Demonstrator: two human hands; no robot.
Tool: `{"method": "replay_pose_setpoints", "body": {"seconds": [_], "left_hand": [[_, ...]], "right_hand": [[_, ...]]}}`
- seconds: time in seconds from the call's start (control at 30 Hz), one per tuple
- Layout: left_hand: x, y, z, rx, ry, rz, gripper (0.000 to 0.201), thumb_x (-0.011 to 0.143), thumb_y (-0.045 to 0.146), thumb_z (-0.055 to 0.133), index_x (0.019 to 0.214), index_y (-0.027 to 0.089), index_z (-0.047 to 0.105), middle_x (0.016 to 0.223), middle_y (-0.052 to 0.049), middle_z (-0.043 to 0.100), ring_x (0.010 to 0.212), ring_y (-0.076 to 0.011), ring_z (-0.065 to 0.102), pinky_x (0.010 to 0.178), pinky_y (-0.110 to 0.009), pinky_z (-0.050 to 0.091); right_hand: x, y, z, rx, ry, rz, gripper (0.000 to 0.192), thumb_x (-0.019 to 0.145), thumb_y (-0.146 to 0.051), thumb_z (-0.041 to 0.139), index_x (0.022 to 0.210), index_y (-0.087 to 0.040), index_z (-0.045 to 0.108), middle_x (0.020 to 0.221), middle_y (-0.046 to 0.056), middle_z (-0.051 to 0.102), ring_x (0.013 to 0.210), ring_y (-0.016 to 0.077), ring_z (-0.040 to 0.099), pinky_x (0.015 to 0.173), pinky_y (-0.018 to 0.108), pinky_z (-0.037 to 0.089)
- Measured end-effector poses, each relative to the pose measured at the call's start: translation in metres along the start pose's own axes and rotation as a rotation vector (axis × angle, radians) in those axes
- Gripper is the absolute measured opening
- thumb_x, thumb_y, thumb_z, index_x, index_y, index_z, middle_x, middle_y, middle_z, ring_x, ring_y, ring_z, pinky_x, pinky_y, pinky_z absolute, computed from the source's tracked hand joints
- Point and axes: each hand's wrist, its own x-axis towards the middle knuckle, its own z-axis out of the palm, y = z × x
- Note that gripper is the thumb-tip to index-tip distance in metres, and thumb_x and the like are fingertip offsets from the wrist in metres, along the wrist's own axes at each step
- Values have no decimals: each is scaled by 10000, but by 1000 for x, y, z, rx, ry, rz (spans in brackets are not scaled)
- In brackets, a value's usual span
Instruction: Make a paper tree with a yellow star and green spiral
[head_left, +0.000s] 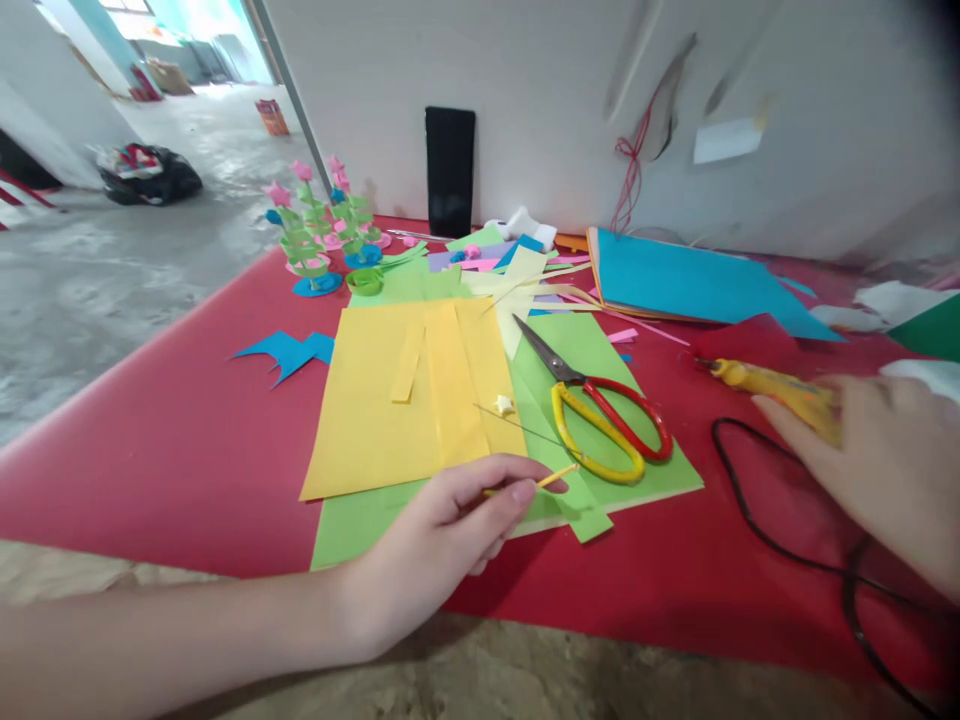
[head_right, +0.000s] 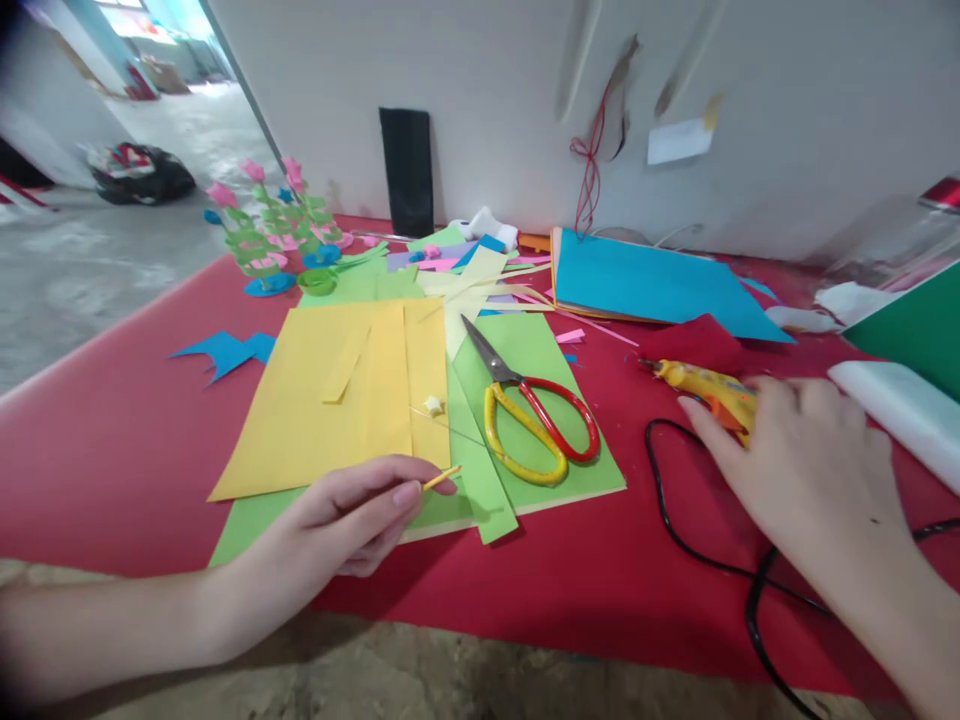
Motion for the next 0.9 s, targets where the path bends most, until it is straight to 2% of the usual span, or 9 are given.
{"method": "replay_pose_setpoints", "body": {"seconds": [0.03,0.1,0.2,0.3,0.43,0.53,0.67,0.8,0.9], "left_hand": [[-2,-1,-1,-12,1,3,265,829,402,467,945,191,576,557,56,301,490,-52,266,426,-190,188],[-6,-3,-3,-43,0,7,264,829,407,466,938,188,566,563,57,287,489,-53,254,433,-202,180],[-13,-4,-9,-63,40,24,267,834,408,459,947,181,542,551,63,278,476,-54,260,446,-217,185],[-18,-3,-16,-47,114,70,231,852,376,439,945,181,518,558,60,340,470,-53,316,472,-222,229],[-20,-3,-25,-83,162,139,150,872,317,422,903,193,501,619,50,424,509,-53,386,537,-218,299],[-21,-5,-29,-115,158,184,135,882,303,407,900,204,498,621,51,436,530,-57,401,574,-217,319],[-22,-6,-32,-141,147,215,135,883,301,408,889,216,513,615,51,438,533,-59,403,588,-219,326],[-22,-5,-35,-134,173,251,131,878,293,418,880,213,522,609,51,444,523,-56,410,573,-209,337],[-21,-6,-38,-117,171,255,138,876,292,420,885,199,521,613,47,478,530,-55,439,575,-201,359]], "right_hand": [[3,-15,-13,29,39,-90,597,789,-597,393,994,-68,576,884,263,578,869,351,541,566,435,381],[11,-48,-37,339,-2,-270,365,863,-455,378,978,-162,563,958,156,594,911,256,528,766,409,417],[23,-101,-59,703,-70,-461,133,849,-298,477,899,-228,579,928,69,611,876,214,528,758,381,432],[34,-145,-58,859,-190,-649,141,820,-211,513,938,-221,588,949,50,602,938,214,498,822,376,415],[42,-177,-43,941,-313,-736,192,787,-186,558,971,-202,610,937,51,609,937,218,493,817,380,421],[44,-184,-39,1015,-351,-728,160,791,-145,537,888,-220,640,879,34,618,901,206,507,812,379,417],[44,-176,-45,1196,-347,-561,127,795,-191,562,889,-236,633,893,29,626,841,185,553,754,350,458],[43,-165,-53,1471,-382,-395,161,804,-305,568,960,-337,590,898,-22,662,770,152,621,626,289,529],[42,-162,-59,1775,-476,-267,153,730,-321,656,875,-366,638,843,-56,678,771,131,634,614,236,538]]}}
